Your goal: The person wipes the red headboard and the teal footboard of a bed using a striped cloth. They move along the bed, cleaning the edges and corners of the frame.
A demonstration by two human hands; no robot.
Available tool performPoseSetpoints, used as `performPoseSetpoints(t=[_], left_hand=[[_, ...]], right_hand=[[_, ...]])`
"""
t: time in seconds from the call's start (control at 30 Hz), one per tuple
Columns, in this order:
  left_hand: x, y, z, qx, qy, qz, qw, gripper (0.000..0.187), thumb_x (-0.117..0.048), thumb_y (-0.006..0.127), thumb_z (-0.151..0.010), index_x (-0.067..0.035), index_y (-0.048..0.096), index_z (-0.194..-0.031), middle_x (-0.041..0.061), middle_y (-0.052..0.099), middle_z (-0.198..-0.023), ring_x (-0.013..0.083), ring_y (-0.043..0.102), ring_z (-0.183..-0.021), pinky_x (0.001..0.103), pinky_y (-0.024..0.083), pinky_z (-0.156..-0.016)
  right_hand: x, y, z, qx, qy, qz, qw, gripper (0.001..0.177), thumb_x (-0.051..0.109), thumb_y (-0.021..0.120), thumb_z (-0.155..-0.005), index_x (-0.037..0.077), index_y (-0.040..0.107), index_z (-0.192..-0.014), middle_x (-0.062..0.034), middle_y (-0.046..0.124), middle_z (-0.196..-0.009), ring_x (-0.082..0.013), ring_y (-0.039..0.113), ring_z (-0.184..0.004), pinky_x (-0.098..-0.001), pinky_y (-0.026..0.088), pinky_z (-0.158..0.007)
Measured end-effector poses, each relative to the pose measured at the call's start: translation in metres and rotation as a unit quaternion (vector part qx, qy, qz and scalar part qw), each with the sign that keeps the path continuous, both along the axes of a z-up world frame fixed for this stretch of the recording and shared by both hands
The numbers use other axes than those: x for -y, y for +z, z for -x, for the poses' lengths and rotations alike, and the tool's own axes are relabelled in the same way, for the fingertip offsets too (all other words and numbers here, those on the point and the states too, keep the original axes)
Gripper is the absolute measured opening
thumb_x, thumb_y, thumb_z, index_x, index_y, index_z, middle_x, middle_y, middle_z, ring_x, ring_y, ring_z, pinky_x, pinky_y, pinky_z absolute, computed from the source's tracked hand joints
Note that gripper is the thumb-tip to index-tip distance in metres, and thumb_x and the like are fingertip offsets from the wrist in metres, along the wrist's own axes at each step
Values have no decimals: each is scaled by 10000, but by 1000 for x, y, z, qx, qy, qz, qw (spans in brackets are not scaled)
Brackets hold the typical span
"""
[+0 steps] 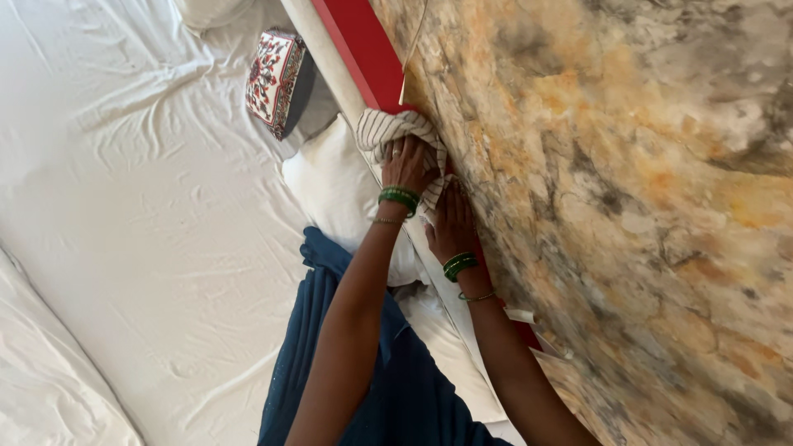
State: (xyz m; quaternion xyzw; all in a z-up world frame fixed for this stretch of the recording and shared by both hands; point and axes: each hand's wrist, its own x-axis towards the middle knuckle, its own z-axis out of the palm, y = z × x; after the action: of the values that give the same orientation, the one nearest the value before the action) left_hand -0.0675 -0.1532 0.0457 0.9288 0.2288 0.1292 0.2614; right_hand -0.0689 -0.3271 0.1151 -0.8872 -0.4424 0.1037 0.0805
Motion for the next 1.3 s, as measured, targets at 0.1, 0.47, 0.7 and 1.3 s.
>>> performPoseSetpoints(t=[0.1, 0.47, 0.7, 1.3], left_hand=[[-5, -14, -21, -101, 13, 10, 995, 788, -502, 794, -707, -101, 568, -1346, 182, 468, -1490, 375, 368, -1415, 542, 221, -1171], [-28, -65, -52, -124, 54, -31, 990, 849, -633, 628, -870, -43, 486, -1464, 171, 405, -1579, 338, 295, -1490, 524, 99, -1244], [-32, -59, -52, -119, 47, -48, 991, 842, -637, 611, -893, -21, 496, -1457, 189, 415, -1553, 348, 293, -1482, 539, 79, -1246], [81, -31, 21, -63, 3, -24, 998, 518, -406, 593, -984, -53, 576, -1362, 186, 499, -1468, 401, 389, -1432, 518, 198, -1248]], right_hand=[[-4, 0, -7, -6, 22, -1, 1000, 948, 324, 706, -860, -142, 239, -1540, -328, 194, -1651, -426, 195, -1541, -501, 170, -1254], [-43, -36, -38, 59, 70, 43, 995, 737, 316, 674, -901, -88, 410, -1458, -338, 283, -1600, -461, 271, -1491, -554, 213, -1217], [-44, -56, -39, 67, 56, 14, 996, 668, 302, 673, -900, -103, 503, -1403, -330, 336, -1596, -448, 320, -1483, -562, 254, -1213], [54, -40, 28, 63, 9, -26, 998, 768, 126, 593, -897, -127, 288, -1555, -327, 261, -1641, -440, 255, -1542, -534, 165, -1287]])
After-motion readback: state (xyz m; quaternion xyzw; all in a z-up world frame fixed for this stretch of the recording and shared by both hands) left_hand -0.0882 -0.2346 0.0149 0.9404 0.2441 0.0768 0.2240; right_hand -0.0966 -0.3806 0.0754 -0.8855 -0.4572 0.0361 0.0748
